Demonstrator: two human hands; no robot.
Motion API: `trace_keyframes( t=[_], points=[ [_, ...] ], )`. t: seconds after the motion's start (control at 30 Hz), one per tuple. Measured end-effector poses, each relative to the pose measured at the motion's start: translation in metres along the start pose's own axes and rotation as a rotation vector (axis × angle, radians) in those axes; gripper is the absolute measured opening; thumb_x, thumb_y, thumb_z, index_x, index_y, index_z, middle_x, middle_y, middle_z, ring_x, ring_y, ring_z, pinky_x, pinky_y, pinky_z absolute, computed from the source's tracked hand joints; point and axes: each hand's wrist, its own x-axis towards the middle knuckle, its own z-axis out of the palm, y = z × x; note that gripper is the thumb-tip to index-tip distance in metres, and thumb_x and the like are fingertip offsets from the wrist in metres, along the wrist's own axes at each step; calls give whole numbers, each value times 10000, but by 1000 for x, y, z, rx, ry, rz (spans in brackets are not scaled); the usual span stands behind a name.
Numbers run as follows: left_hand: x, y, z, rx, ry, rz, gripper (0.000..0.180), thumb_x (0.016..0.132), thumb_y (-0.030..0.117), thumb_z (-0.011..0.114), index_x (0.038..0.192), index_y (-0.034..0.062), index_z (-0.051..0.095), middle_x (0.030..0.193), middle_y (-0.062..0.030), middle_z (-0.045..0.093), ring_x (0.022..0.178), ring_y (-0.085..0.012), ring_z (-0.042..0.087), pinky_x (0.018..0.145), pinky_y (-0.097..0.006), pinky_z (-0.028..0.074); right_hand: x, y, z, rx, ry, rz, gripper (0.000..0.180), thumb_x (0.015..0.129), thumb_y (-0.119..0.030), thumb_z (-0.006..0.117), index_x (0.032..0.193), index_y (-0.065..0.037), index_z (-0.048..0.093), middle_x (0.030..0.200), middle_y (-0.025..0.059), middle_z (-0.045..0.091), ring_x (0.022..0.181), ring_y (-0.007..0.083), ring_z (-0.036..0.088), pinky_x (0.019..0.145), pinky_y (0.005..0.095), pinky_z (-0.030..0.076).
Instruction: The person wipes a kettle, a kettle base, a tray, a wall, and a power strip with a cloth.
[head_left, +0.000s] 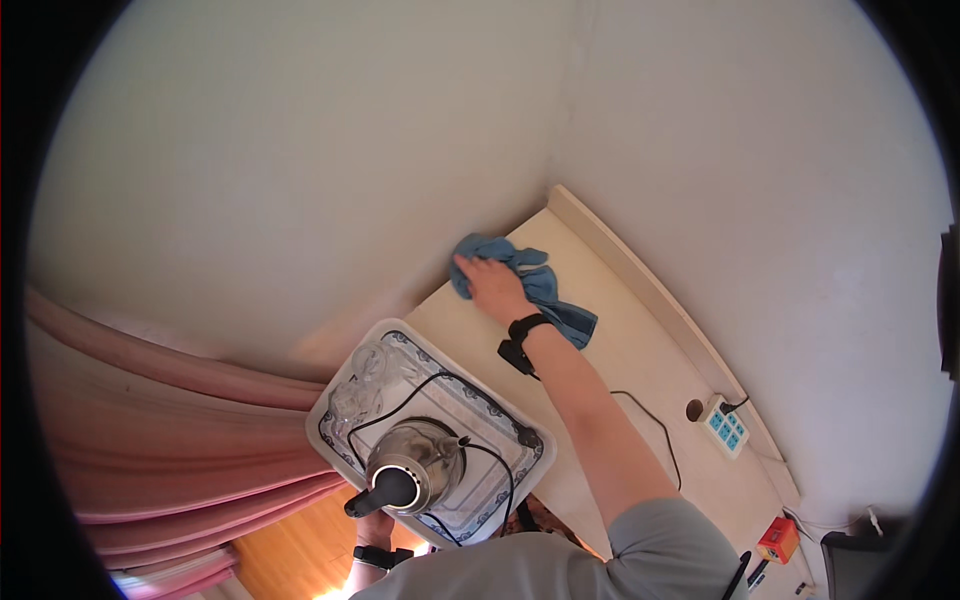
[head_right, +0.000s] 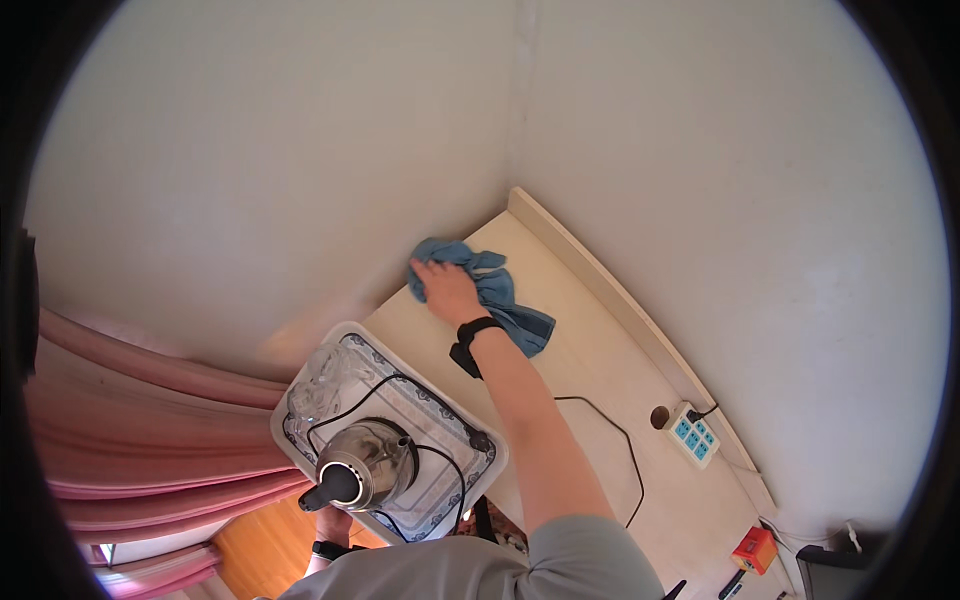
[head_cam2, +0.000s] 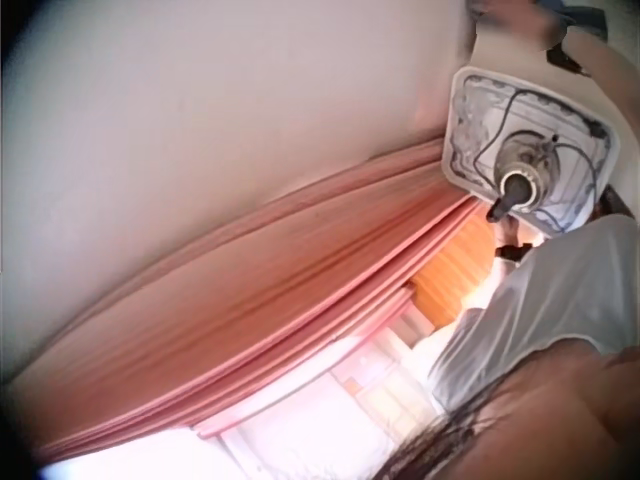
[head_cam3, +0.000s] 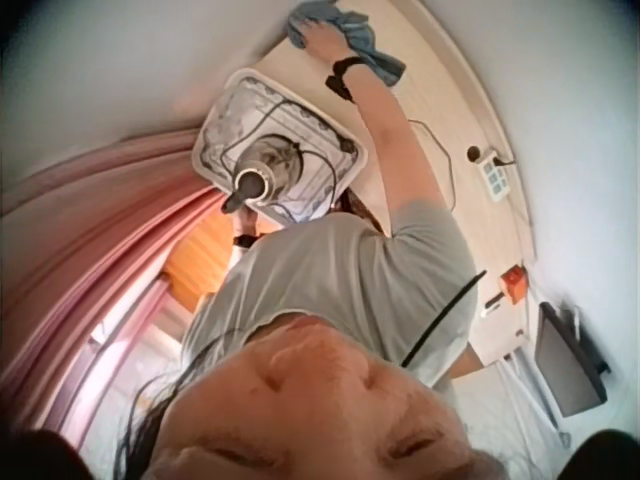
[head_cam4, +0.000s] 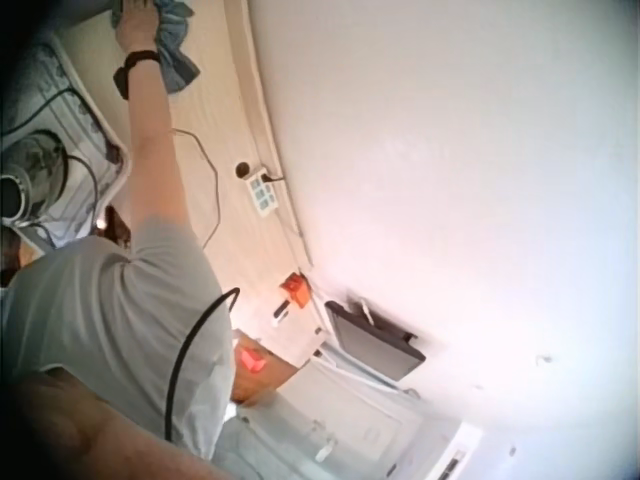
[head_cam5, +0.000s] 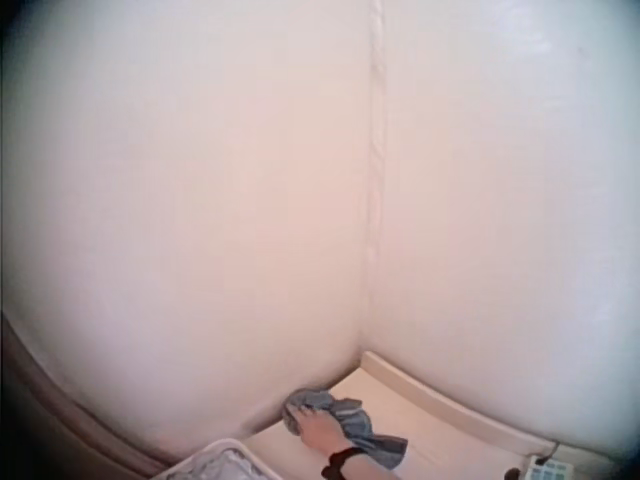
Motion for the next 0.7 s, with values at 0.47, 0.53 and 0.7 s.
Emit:
trace_keyframes(
  t=[0.47, 0.53, 0.7],
  points=[
    [-1, -8, 5, -38, -13, 17, 424, 932, 302, 648, 1275, 77, 544, 1214, -53, 633, 1095, -202, 612, 962, -376, 502, -213, 30, -44, 104, -423, -614, 513, 762, -136, 667, 1267, -132, 573, 1307, 84, 578, 1171, 287, 534, 997, 411, 427],
    [3, -9, 4, -46, -48, 19, 331, 973, 240, 565, 1255, 68, 566, 1231, -65, 626, 1132, -225, 597, 1002, -399, 475, -258, 34, -62, 72, -444, -579, 526, 762, -138, 667, 1278, -133, 567, 1318, 85, 572, 1185, 290, 525, 1015, 416, 418],
    [11, -5, 6, -82, -39, 18, 352, 855, 44, 624, 1205, 60, 593, 1184, -60, 641, 1089, -205, 613, 963, -358, 486, -375, 10, -108, -121, -537, -523, 760, 740, -108, 678, 1453, -216, 436, 1287, 62, 560, 1180, 278, 514, 1070, 427, 381]
  ],
)
